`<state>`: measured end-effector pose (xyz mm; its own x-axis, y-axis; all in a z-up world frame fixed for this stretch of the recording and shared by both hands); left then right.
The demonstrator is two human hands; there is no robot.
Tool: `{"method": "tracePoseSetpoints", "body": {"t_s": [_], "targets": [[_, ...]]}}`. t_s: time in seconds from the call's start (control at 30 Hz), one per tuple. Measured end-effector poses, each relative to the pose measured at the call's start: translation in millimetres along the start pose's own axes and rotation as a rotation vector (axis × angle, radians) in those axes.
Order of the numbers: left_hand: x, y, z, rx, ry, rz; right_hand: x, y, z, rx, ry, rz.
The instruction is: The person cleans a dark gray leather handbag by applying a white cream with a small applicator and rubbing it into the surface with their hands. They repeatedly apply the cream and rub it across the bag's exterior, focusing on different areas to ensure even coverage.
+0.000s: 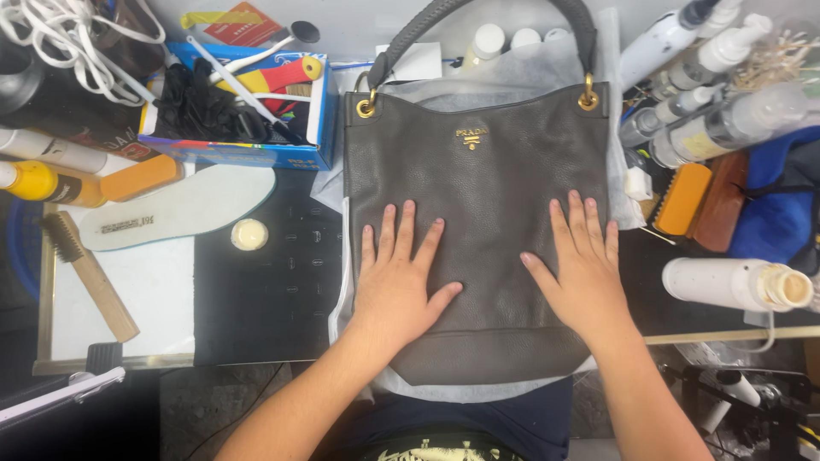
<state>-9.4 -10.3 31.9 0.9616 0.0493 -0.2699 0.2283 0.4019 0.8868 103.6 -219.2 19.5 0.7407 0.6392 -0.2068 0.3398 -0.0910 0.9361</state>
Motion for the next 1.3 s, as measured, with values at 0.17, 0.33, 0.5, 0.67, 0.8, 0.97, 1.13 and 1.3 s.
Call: {"method": "tracePoseSetpoints", "body": {"t_s": [0.17,0.33,0.5,0.67,0.8,0.97,1.13,1.3], "targets": [[-1.7,5.7,0.8,-0.017,-0.037,0.015,-4.0,17.8,-6.5,-0.011,-0.021,-0.004],[4.3,-2.1,-9.6,-0.023,-0.095,0.051,8.7,-1.2,-9.9,-0.105,0.035,-0.015],[7.1,0.7,-8.8,0.008,-0.084,0.022,13.6,-9.5,-4.3,-0.1,0.025,-0.069],[20.3,13.1,-8.8,0.01,-0.02,-0.394,18.4,28.8,0.5,0.149,0.032,-0.298],[41.7,28.4,-2.3,-0.011,-0.056,-0.172,33.4,54.4,-14.2,0.134,0.056,-0.144],[58.9,15.1,7.6,0.011,-0.18,0.144,65.9,9.3,-40.6,-0.135,0.197,0.005],[66.3,-0.7,-2.1,-0.014,-0.176,0.035,67.4,-9.5,-23.1,-0.121,0.226,-0.025],[87.7,4.9,-18.1,-0.117,-0.112,-0.362,78.0,18.1,-4.1,0.195,0.279,-0.274]]}}
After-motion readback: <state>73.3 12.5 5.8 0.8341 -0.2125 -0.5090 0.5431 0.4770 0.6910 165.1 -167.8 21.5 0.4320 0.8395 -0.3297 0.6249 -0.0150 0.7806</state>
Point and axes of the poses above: each hand's wrist, its own x-axis towards the middle knuckle, its own y-axis out of the back of the hand, z = x × y, the point moved 7 cm from there along x, towards the middle knuckle, and after that the axes turned 13 degrees about -z, right-handed, at the moved point
